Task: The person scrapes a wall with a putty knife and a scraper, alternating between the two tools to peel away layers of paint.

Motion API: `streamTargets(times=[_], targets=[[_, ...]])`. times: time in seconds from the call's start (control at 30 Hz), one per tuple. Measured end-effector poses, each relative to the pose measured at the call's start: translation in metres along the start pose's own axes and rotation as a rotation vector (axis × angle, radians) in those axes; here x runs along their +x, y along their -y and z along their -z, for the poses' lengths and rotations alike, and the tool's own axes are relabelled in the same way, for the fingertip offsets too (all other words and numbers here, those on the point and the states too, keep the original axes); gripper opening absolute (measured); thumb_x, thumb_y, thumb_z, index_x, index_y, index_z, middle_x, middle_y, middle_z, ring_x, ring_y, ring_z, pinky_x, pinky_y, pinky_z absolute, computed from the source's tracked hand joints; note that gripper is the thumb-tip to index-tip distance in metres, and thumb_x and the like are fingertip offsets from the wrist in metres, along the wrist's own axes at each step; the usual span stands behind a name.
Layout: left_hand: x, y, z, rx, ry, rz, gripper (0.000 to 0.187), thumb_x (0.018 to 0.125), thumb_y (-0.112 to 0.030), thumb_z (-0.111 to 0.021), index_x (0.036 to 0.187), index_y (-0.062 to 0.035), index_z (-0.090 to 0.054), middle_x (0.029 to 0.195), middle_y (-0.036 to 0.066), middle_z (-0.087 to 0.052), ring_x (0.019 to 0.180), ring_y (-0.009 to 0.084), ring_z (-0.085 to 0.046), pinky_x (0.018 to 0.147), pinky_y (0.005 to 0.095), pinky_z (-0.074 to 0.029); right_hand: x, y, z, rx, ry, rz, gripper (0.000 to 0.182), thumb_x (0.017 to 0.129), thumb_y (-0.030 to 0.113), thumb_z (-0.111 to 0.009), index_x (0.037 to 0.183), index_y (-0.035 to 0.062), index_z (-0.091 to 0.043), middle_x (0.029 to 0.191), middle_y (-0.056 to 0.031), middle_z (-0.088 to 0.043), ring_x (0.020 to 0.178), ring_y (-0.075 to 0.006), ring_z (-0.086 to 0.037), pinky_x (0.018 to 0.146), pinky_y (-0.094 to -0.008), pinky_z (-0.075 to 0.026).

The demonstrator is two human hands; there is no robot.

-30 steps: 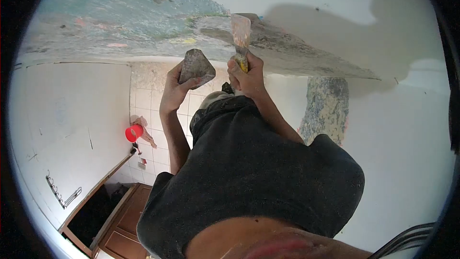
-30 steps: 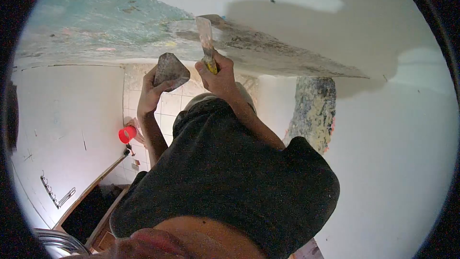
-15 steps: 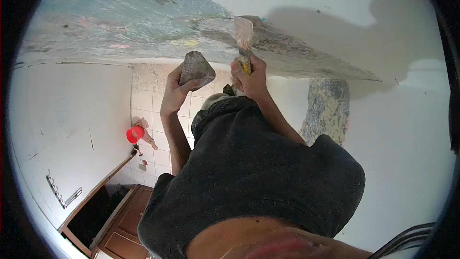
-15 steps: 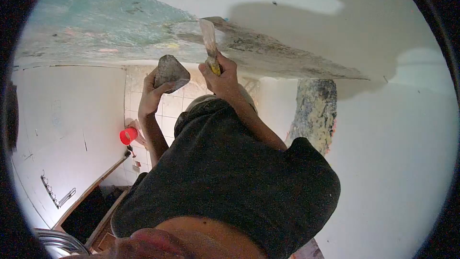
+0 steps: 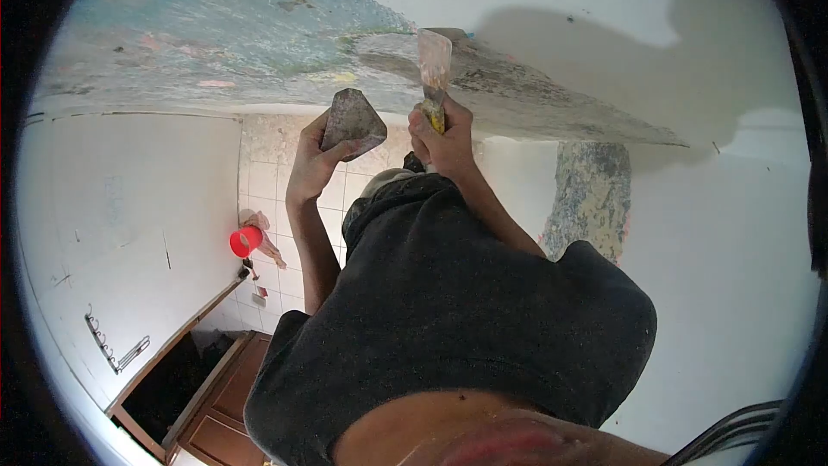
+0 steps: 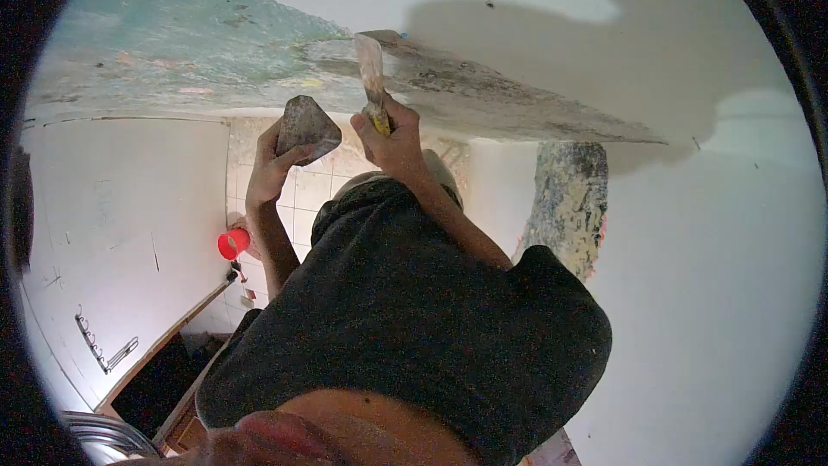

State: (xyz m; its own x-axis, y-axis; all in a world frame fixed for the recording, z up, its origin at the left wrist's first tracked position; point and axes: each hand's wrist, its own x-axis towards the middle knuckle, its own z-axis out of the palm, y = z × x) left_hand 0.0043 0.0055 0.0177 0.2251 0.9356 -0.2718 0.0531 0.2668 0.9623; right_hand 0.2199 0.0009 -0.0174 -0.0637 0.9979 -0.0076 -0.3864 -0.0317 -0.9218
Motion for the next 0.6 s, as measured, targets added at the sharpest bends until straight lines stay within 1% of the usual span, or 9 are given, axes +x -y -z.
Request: streamTargets(times=[0.03, 0.13, 0.23, 0.33, 0.43, 0.5, 0.6], targets=[[0.0, 0.001, 0.0, -0.006, 0.003, -0.01, 0.042, 0.079, 0.002, -0.063, 0.12, 0.0035, -0.057, 0.104, 0.008, -0.067, 0.094, 0.0145, -0.064, 0.083, 0.0302, -0.053, 0.002, -0.004, 0.001, -0.016, -0.011, 0.009, 0.017, 0.094, 0.015, -0.064, 0.096, 0.0001, -0.054, 0.058, 0.0002, -0.048, 0.038, -0.0058, -0.039, 0.034, -0.0232, -0.03], [0.001, 0.005, 0.0, 0.009, 0.015, -0.012, 0.042, 0.079, 0.004, -0.063, 0.121, 0.0039, -0.057, 0.105, 0.008, -0.067, 0.095, 0.0145, -0.064, 0.084, 0.0306, -0.053, 0.001, -0.013, 0.003, -0.029, -0.018, 0.021, 0.016, 0.094, 0.014, -0.063, 0.095, 0.0006, -0.054, 0.057, 0.0004, -0.047, 0.038, -0.0061, -0.039, 0.034, -0.0231, -0.029], [-0.003, 0.0, -0.007, -0.025, -0.027, 0.067, 0.045, 0.074, -0.004, -0.068, 0.118, 0.0024, -0.059, 0.103, 0.008, -0.067, 0.095, 0.0158, -0.063, 0.084, 0.0309, -0.049, 0.004, -0.01, 0.0, 0.026, 0.01, 0.029, 0.015, 0.094, 0.013, -0.062, 0.093, 0.0014, -0.054, 0.056, 0.0008, -0.047, 0.038, -0.006, -0.039, 0.034, -0.0231, -0.029], [0.0, 0.008, -0.006, -0.066, 0.018, 0.0, 0.046, 0.074, -0.002, -0.068, 0.118, 0.0026, -0.059, 0.102, 0.008, -0.067, 0.094, 0.0158, -0.063, 0.084, 0.0311, -0.05, 0.0, -0.007, -0.004, 0.033, -0.019, 0.002, 0.013, 0.094, 0.011, -0.062, 0.092, 0.0019, -0.054, 0.055, 0.0013, -0.046, 0.038, -0.0061, -0.039, 0.034, -0.0233, -0.029], [-0.002, 0.003, -0.005, -0.017, -0.006, 0.017, 0.042, 0.079, 0.004, -0.062, 0.121, 0.0036, -0.057, 0.106, 0.008, -0.067, 0.097, 0.0147, -0.064, 0.087, 0.0294, -0.051, 0.004, -0.002, -0.003, 0.018, -0.015, 0.017, 0.011, 0.094, 0.01, -0.062, 0.092, 0.0021, -0.054, 0.055, 0.0014, -0.047, 0.038, -0.0061, -0.04, 0.034, -0.0234, -0.03], [0.001, 0.003, -0.004, 0.004, 0.012, 0.015, 0.042, 0.079, 0.004, -0.062, 0.12, 0.0034, -0.057, 0.105, 0.008, -0.067, 0.097, 0.0149, -0.064, 0.087, 0.0297, -0.051, 0.002, -0.005, -0.006, 0.014, -0.046, -0.015, 0.01, 0.093, 0.009, -0.062, 0.093, 0.002, -0.055, 0.055, 0.0015, -0.047, 0.039, -0.006, -0.041, 0.035, -0.0232, -0.03], [-0.005, 0.003, -0.005, -0.019, 0.008, 0.028, 0.042, 0.078, 0.004, -0.063, 0.12, 0.0034, -0.057, 0.105, 0.008, -0.067, 0.097, 0.015, -0.064, 0.086, 0.0301, -0.052, 0.004, -0.015, 0.002, -0.107, -0.062, 0.075, 0.01, 0.093, 0.009, -0.062, 0.091, 0.0024, -0.055, 0.055, 0.0015, -0.047, 0.039, -0.006, -0.041, 0.035, -0.0233, -0.031]])
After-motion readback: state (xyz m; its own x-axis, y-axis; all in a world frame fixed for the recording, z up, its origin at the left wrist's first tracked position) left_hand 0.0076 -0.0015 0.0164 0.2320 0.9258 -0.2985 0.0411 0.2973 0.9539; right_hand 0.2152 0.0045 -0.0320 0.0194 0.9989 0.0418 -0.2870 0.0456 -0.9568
